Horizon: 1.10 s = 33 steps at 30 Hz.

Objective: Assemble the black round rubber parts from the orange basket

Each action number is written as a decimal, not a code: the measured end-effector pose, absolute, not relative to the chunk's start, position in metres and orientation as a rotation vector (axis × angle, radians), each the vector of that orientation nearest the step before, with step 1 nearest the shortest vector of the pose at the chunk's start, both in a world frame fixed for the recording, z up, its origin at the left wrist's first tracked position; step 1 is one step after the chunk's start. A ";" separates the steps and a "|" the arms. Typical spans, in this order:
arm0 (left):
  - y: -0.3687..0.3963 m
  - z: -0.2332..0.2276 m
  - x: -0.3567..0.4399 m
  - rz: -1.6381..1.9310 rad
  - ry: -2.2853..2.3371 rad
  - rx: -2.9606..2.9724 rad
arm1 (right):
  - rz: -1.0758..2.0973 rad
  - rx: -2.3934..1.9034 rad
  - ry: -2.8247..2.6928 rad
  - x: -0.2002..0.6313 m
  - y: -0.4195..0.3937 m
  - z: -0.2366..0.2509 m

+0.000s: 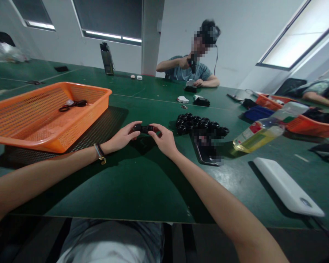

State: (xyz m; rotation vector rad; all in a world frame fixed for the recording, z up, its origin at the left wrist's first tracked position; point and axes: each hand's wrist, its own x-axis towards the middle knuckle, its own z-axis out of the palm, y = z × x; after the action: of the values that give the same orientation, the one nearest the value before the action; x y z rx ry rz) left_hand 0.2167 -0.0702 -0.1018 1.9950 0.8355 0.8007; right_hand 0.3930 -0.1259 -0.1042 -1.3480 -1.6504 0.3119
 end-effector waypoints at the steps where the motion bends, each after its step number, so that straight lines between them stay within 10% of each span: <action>1: -0.071 -0.101 0.217 0.793 0.823 1.992 | 0.310 -1.341 -1.654 0.392 -0.126 -0.104; 33: -0.061 -0.104 0.214 0.786 0.725 1.886 | 0.365 -1.288 -1.730 0.397 -0.125 -0.108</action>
State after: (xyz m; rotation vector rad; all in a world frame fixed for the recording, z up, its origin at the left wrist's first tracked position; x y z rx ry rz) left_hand 0.2143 -0.0609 -0.1043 1.8862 0.7248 0.7857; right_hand 0.3968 -0.1249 -0.1078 -1.2876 -1.7295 0.3648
